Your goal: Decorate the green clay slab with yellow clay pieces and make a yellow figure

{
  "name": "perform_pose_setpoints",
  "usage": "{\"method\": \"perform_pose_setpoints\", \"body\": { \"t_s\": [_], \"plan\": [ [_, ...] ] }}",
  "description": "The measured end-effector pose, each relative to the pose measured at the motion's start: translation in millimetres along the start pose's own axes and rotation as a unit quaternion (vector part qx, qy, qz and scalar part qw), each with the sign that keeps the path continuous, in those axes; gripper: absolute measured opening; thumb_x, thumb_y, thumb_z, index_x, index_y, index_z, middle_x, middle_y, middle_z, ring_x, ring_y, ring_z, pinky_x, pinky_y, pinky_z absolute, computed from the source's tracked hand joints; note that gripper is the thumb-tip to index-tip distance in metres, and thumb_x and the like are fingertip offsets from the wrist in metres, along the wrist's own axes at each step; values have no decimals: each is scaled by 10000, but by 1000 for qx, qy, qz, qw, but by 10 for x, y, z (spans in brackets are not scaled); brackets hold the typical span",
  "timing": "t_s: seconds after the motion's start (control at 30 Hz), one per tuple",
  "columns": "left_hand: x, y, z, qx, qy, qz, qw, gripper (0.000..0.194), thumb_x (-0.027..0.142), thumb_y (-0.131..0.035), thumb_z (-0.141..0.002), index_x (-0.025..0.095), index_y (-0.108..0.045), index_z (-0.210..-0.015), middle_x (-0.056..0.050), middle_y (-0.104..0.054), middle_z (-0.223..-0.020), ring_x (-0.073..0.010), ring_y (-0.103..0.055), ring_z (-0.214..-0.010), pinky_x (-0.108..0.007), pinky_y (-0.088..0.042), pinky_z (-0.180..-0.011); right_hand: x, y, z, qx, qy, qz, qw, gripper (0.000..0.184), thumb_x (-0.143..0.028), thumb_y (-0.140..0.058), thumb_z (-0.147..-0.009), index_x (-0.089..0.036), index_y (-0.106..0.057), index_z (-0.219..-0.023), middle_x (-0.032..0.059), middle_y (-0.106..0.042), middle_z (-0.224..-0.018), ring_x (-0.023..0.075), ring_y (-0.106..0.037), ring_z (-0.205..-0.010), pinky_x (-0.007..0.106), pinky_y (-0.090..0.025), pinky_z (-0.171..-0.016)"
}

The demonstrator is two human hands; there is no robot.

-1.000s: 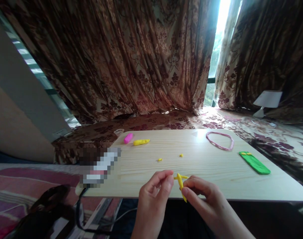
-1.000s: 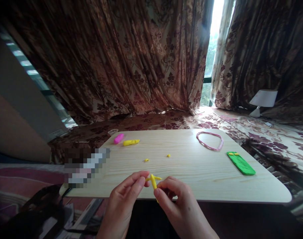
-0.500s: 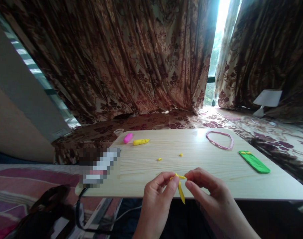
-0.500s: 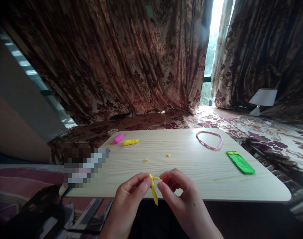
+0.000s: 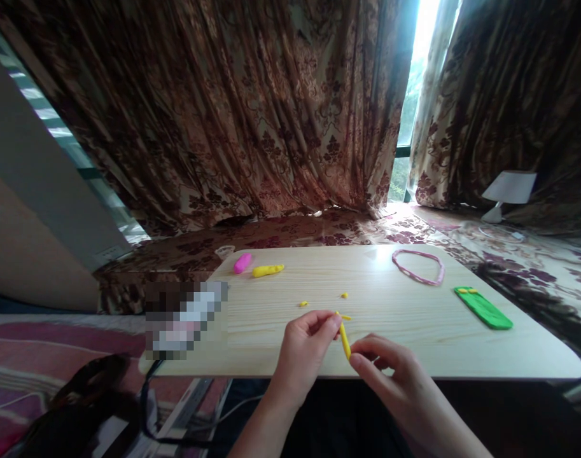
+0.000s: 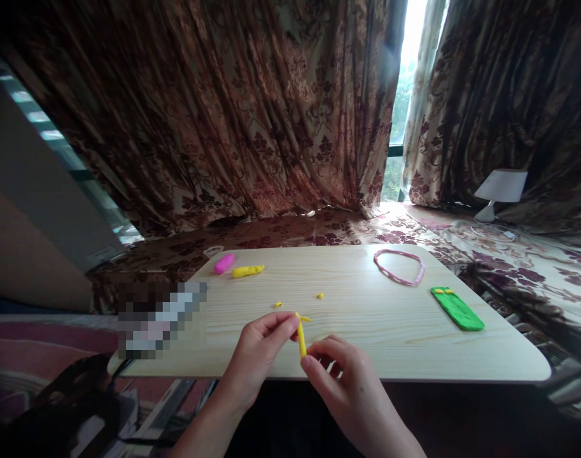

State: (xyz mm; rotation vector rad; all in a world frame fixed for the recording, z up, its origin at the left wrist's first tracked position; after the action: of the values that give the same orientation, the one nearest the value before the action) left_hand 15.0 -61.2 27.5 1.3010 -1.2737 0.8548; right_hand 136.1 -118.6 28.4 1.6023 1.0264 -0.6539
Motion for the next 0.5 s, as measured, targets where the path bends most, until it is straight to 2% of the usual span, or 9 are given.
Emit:
{"method": "perform_pose_setpoints", "body": {
  "t_s": [0.13,0.23,0.37,0.5],
  "plan": [
    [-219,-239,-401,-44,-19,-94,994,190,298,-569,-838,128,-635,-893,-34,-666,-795,-161,-631,-749,-324,-513,-711,231,10,-76,28,-11,55,998,240,-306,-456,-885,-182,-644,-803,24,-619,-741,138,-570,-624,251,-439,-572],
    [-375,-350,-667,-57,-30,-179,982,189,310,-543,-862,142,-616,-905,-33,-644,-905,-157,-615,-785,-348,-512,-722,405,80,-97,34,-24,68,997,256,-311,-429,-899,-180,-632,-814,34,-607,-733,145,-562,-625,259,-432,-567],
    [-428,-364,-867,-42,-53,-275,959,188,316,-535,-864,151,-611,-914,-45,-631,-965,-171,-599,-854,-378,-490,-777,516,177,-115,30,-34,75,996,240,-303,-432,-904,-185,-626,-827,33,-612,-759,146,-570,-648,258,-443,-593],
    [-341,-268,-889,-23,-82,-331,940,145,282,-590,-810,166,-642,-880,-50,-637,-906,-202,-584,-880,-390,-449,-821,588,244,-167,30,-34,81,996,225,-304,-438,-903,-197,-632,-862,30,-615,-768,145,-574,-641,249,-456,-591]
  ]
}}
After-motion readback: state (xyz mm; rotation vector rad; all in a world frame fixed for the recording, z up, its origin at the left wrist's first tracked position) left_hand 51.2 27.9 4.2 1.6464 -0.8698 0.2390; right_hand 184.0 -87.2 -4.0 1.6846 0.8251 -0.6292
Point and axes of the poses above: each hand's wrist, its own z-axis away from the middle knuckle, its own y-axis out of the back of the hand, x = y × z, the point moved 10 cm from there along -z, towards the middle knuckle
